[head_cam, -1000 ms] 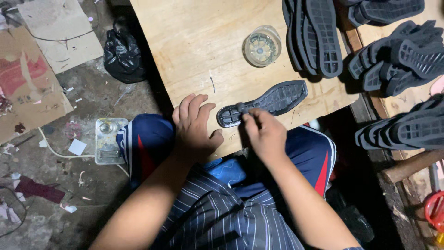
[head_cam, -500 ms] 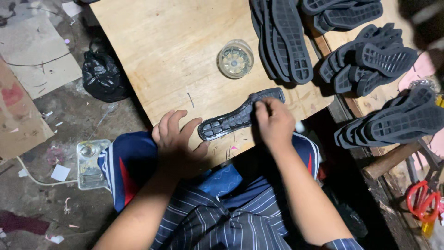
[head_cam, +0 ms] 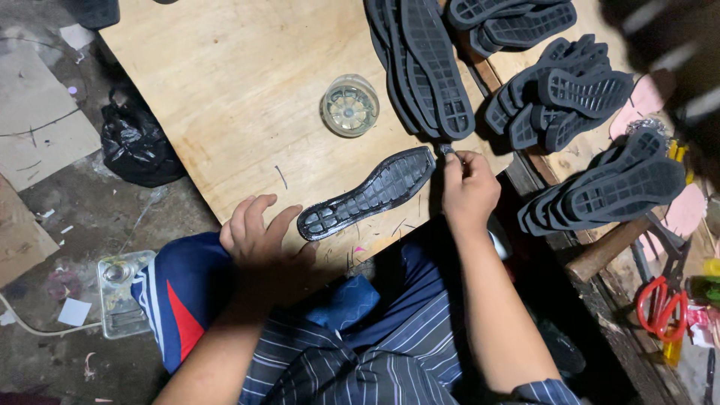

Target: The person sits at a workbench applying glue to the underside of rubber sandal soles, using a small applicator dipped from a glue container. They work one sole at a time, coating the tread surface, then set the finished sole on the table with the other completed soles and reach for the next one.

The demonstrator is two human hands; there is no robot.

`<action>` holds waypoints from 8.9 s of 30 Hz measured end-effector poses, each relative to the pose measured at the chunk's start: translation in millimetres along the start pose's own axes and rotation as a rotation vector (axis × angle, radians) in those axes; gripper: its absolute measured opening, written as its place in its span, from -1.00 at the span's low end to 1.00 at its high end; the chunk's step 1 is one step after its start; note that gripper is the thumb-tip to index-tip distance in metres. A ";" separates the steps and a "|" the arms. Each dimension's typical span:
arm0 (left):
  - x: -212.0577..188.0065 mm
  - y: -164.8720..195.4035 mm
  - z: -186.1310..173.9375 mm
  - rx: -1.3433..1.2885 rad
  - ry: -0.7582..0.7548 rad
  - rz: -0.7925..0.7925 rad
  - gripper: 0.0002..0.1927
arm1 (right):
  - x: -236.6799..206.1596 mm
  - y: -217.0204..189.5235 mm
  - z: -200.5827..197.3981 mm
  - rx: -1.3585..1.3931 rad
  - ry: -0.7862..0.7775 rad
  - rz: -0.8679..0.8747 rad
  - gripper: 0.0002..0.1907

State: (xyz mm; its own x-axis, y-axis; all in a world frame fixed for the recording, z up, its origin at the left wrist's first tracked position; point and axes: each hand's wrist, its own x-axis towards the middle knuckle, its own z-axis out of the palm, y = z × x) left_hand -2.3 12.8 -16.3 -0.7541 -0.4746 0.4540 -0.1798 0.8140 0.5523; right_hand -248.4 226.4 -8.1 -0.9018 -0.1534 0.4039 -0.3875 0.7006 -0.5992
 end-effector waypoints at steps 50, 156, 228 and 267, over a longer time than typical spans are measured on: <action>-0.1 -0.6 -1.1 -0.029 -0.038 -0.011 -0.43 | -82.2 -61.4 -1.3 0.176 -0.427 -0.390 -0.80; 107.3 -26.6 -14.2 -1.182 0.397 -0.861 -0.37 | -43.4 53.7 -18.1 0.533 -0.128 0.252 -0.82; -26.7 13.9 -21.3 -0.192 -0.282 -0.250 -0.16 | 75.1 -100.7 44.1 -0.026 -0.371 -0.700 -0.83; 12.3 1.7 -24.5 -0.280 -0.294 -0.234 -0.38 | -51.2 -12.0 -31.7 0.009 -0.224 -0.250 -0.83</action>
State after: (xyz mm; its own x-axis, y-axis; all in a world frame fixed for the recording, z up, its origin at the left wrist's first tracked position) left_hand 3.5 0.1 7.4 -0.8678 -0.4868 0.0998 -0.2194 0.5556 0.8019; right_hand -191.5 248.0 0.3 -0.7978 -0.4696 0.3781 -0.6029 0.6160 -0.5070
